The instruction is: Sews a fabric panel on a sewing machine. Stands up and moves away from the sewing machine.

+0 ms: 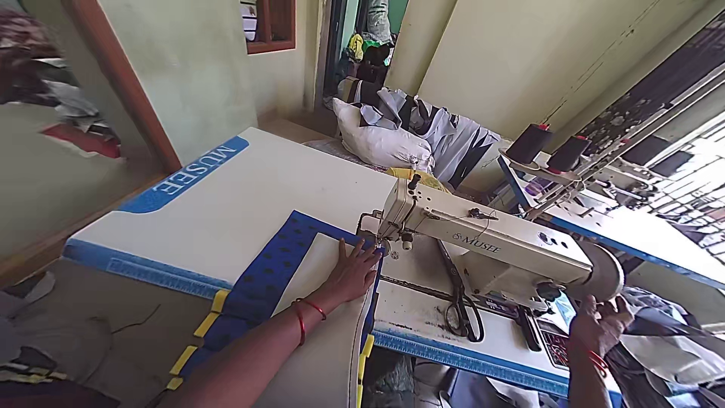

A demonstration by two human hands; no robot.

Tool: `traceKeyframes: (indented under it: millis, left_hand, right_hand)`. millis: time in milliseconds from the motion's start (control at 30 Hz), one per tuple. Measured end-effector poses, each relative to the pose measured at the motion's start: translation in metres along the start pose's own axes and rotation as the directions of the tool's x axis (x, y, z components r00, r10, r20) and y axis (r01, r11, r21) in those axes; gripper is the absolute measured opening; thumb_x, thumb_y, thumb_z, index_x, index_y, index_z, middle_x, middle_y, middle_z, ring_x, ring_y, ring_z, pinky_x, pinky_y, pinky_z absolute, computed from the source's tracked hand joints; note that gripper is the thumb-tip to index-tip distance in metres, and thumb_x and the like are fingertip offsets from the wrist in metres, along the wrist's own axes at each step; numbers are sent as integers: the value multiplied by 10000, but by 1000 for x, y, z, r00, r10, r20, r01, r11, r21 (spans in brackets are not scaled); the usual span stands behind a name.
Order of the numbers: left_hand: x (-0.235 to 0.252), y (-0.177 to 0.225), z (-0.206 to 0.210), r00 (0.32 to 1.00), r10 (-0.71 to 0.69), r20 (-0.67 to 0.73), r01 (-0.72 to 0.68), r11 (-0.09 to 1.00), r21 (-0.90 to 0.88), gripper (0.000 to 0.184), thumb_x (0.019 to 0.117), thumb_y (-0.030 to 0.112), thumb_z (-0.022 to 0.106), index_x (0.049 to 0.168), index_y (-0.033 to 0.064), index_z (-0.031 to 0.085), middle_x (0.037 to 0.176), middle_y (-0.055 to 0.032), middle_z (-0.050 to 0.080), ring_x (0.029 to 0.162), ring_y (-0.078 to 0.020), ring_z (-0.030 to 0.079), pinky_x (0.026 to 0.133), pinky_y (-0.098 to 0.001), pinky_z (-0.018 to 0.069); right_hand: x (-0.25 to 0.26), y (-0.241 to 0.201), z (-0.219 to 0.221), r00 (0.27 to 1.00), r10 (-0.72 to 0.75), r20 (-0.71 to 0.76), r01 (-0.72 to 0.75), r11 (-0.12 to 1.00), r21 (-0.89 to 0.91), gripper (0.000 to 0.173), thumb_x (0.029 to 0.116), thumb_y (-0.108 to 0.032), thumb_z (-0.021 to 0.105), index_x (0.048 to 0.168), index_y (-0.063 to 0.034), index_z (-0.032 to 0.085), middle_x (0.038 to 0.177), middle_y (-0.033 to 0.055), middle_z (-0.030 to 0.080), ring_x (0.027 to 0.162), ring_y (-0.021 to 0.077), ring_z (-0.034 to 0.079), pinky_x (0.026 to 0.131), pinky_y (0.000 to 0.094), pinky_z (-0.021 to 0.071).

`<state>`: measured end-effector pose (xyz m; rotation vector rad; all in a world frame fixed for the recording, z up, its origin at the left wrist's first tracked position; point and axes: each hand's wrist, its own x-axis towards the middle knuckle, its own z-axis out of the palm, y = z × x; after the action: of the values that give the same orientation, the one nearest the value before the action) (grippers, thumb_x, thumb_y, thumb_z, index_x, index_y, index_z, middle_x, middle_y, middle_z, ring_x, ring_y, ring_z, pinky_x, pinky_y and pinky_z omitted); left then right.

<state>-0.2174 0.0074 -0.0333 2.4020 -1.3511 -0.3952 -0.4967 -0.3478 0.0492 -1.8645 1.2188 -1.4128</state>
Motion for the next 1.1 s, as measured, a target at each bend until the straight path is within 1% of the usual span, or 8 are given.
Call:
traceKeyframes:
  millis: [167, 267, 367, 433, 533, 733, 867, 1100]
  left_hand:
    - [-1, 2, 0, 1000, 1, 11, -1, 1000, -12, 524, 1092, 292, 391, 1597, 152, 379, 1683, -86, 299, 1587, -389, 91, 1148, -776, -52]
    - [4, -1, 5, 1000, 2, -11, -2, 1000, -2, 508, 1096, 290, 400, 1588, 163, 403, 1666, -78, 340, 1583, -391, 116, 1147, -781, -32]
    - [4, -4, 7, 999, 21, -47, -20, 999, 34, 503, 1097, 290, 400, 1584, 164, 411, 1663, -84, 347, 1576, -410, 137, 1136, -796, -15]
    - [3, -6, 11, 995, 51, -88, -47, 998, 47, 497, 1092, 283, 413, 1570, 147, 436, 1651, -98, 368, 1562, -434, 174, 1128, -809, 5]
    - [3, -9, 15, 989, 84, -122, -78, 995, 56, 489, 1089, 274, 429, 1556, 132, 458, 1636, -123, 388, 1547, -463, 204, 1117, -822, 15]
    - [3, -9, 14, 988, 83, -129, -78, 996, 43, 482, 1094, 289, 433, 1546, 126, 473, 1628, -132, 400, 1542, -458, 227, 1131, -807, 24]
    - [3, -8, 9, 995, 55, -84, -53, 998, 35, 487, 1098, 293, 425, 1560, 142, 451, 1639, -122, 382, 1554, -440, 202, 1134, -808, 10]
    - [3, -7, 8, 996, 43, -77, -41, 999, 26, 482, 1098, 297, 420, 1550, 138, 466, 1636, -107, 392, 1567, -402, 185, 1146, -792, 0]
  right_hand:
    - [-90, 21, -19, 999, -37, -21, 39, 995, 93, 571, 1002, -9, 479, 1474, 220, 256, 1500, 421, 354, 1394, 397, 443, 1148, 347, 373]
    - [-159, 48, -23, 971, 197, -133, -178, 974, 142, 608, 975, 52, 474, 1502, 202, 210, 1506, 416, 343, 1390, 396, 434, 1144, 336, 367]
    - [-220, 65, -19, 870, 492, -32, -482, 861, 161, 649, 962, 89, 510, 1524, 155, 192, 1478, 397, 391, 1326, 395, 486, 1092, 391, 420]
    - [-241, 79, -18, 842, 534, 78, -540, 831, 132, 615, 965, 90, 497, 1515, 155, 229, 1450, 398, 422, 1301, 407, 504, 1072, 423, 433]
    - [-244, 90, -13, 830, 536, 155, -556, 818, 148, 591, 974, 77, 497, 1512, 142, 260, 1470, 379, 423, 1321, 407, 499, 1075, 452, 433]
    - [-216, 79, -10, 837, 531, 128, -546, 809, 218, 662, 932, 135, 488, 1541, 103, 231, 1522, 352, 370, 1321, 393, 489, 1056, 442, 442]
    - [-210, 78, -11, 809, 573, 131, -587, 776, 229, 644, 967, 123, 462, 1563, 57, 227, 1540, 316, 377, 1328, 377, 487, 1031, 471, 451]
    - [-208, 68, -6, 775, 620, 126, -631, 744, 219, 542, 943, 121, 462, 1480, 57, 415, 1493, 269, 450, 1241, 333, 513, 965, 492, 453]
